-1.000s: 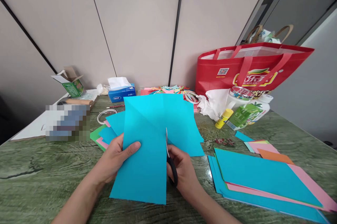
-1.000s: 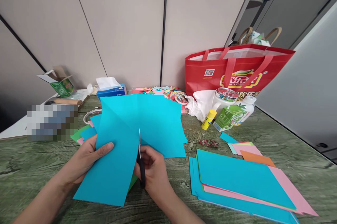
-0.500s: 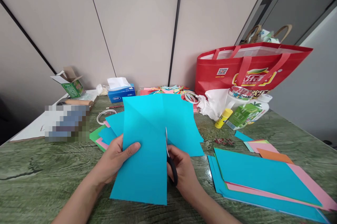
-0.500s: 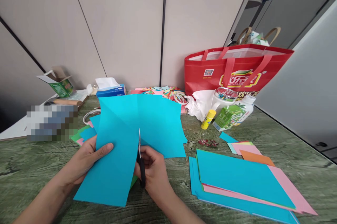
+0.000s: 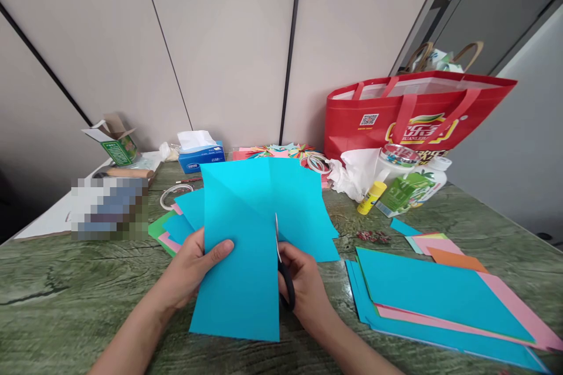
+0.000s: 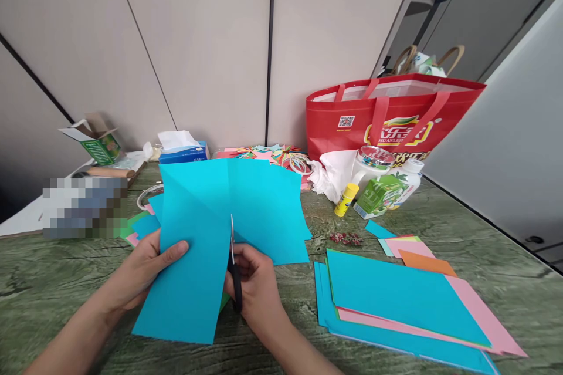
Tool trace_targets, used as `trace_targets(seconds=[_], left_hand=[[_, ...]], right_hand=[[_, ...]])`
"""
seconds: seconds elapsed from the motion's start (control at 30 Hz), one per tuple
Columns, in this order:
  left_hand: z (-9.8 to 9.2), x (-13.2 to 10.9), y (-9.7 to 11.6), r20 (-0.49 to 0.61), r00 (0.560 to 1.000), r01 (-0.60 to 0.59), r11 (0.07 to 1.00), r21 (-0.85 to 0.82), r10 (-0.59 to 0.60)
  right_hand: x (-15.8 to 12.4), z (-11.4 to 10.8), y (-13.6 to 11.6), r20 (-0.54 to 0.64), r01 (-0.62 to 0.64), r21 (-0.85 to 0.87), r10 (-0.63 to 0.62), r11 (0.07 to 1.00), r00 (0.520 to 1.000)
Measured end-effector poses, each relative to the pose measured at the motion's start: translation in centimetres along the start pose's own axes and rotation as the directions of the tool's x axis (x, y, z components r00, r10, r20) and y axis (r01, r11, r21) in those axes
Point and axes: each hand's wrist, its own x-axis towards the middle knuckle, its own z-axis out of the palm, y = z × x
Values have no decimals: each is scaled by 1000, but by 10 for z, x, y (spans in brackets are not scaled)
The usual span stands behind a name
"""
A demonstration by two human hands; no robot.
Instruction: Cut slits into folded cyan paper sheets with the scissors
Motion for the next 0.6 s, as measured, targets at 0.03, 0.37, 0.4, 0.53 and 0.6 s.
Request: trace_targets(seconds=[0.03,0.37,0.4,0.53,0.6], left_hand=[[0,0,0,0,1000,0,1000,2,0],[3,1,3,4,1000,22,999,22,-22],[3,1,3,-1,1000,22,1000,21,-22],[2,1,2,-14,1000,20,1000,21,-20],[2,0,2,-6,1000,21,1000,21,-21]], right_hand=[[0,0,0,-1,-5,5,5,1000,1000],[0,1,-1,-8,-8,-4,8,1000,1000],[0,1,-1,-11,-9,-10,9,1000,1000],[-1,1,-1,-19,-11,-23,10,1000,1000],[-1,0,-2,-13,-8,-19,8,1000,1000]])
